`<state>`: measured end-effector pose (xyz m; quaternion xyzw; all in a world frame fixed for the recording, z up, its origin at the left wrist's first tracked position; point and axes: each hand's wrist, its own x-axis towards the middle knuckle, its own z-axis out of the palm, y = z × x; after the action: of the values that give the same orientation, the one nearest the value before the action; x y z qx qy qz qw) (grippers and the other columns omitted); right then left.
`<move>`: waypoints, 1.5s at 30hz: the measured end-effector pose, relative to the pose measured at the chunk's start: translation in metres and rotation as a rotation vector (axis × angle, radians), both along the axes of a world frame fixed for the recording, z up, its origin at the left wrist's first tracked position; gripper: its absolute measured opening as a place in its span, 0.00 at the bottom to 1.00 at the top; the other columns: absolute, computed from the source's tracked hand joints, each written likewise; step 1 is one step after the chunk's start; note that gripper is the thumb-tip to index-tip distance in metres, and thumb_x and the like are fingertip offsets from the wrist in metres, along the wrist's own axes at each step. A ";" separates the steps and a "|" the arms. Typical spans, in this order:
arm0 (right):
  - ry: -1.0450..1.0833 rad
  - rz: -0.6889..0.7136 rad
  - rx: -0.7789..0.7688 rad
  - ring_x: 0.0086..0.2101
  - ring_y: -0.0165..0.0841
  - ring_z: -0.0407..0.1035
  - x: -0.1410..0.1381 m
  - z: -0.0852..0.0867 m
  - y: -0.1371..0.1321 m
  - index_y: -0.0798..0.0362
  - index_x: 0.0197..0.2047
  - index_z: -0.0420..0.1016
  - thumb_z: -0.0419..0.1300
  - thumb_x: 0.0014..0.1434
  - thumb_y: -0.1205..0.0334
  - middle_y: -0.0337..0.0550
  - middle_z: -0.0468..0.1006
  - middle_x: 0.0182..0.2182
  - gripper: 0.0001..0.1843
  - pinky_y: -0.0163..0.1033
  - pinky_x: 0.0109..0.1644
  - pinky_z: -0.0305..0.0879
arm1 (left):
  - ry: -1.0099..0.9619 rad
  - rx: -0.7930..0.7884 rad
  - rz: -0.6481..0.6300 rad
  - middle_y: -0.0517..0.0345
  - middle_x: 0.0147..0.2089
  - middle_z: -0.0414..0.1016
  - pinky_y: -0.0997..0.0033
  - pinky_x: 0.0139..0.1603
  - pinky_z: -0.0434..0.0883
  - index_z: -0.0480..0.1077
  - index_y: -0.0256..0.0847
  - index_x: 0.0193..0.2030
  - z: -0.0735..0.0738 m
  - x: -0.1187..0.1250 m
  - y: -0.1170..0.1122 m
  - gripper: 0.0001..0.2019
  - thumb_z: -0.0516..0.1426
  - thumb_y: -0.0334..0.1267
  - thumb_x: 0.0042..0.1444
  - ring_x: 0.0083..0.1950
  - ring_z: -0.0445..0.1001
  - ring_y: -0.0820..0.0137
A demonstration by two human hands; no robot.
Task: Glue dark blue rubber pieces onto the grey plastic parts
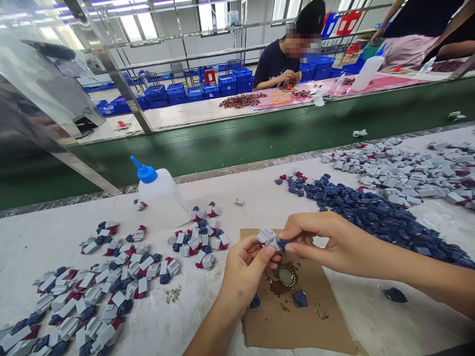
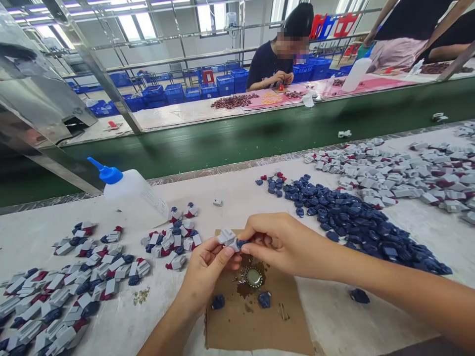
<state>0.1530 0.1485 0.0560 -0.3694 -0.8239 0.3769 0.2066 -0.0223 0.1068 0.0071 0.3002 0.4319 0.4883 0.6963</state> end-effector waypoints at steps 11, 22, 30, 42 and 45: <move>0.223 -0.146 -0.071 0.25 0.28 0.71 -0.010 -0.001 -0.011 0.53 0.33 0.74 0.59 0.57 0.58 0.43 0.78 0.26 0.08 0.31 0.26 0.69 | -0.074 0.133 0.019 0.58 0.33 0.81 0.78 0.33 0.75 0.79 0.41 0.37 -0.004 0.001 -0.006 0.10 0.66 0.40 0.47 0.33 0.78 0.72; 0.279 -0.123 -0.450 0.20 0.27 0.68 -0.013 -0.013 -0.005 0.53 0.33 0.68 0.61 0.55 0.49 0.41 0.75 0.23 0.15 0.31 0.21 0.65 | 0.056 0.268 0.035 0.59 0.30 0.79 0.78 0.36 0.73 0.77 0.40 0.36 -0.008 0.003 -0.006 0.07 0.62 0.39 0.52 0.31 0.75 0.75; 0.216 -0.021 -0.372 0.29 0.31 0.72 -0.015 -0.027 0.006 0.54 0.35 0.76 0.56 0.58 0.46 0.42 0.78 0.28 0.18 0.34 0.31 0.67 | 0.132 0.078 -0.093 0.67 0.17 0.66 0.78 0.19 0.66 0.71 0.37 0.36 -0.015 0.002 0.001 0.17 0.64 0.49 0.45 0.17 0.64 0.77; -0.617 -0.985 0.198 0.46 0.37 0.69 0.148 -0.042 0.228 0.57 0.52 0.69 0.56 0.63 0.55 0.49 0.71 0.49 0.18 0.49 0.49 0.68 | 0.962 0.366 0.313 0.62 0.25 0.75 0.73 0.31 0.68 0.72 0.42 0.28 0.006 -0.059 0.014 0.10 0.57 0.46 0.53 0.25 0.71 0.72; -0.692 -1.034 0.246 0.46 0.37 0.69 0.174 -0.054 0.257 0.56 0.53 0.68 0.57 0.62 0.56 0.50 0.70 0.51 0.19 0.48 0.49 0.68 | 1.054 0.412 0.341 0.64 0.17 0.65 0.75 0.26 0.63 0.64 0.42 0.18 0.000 -0.063 0.014 0.20 0.54 0.50 0.56 0.21 0.66 0.74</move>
<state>0.3272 0.4057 0.0022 -0.7937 -0.5953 -0.0105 0.1247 -0.0851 0.1207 0.0067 0.5579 0.6581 0.4519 0.2268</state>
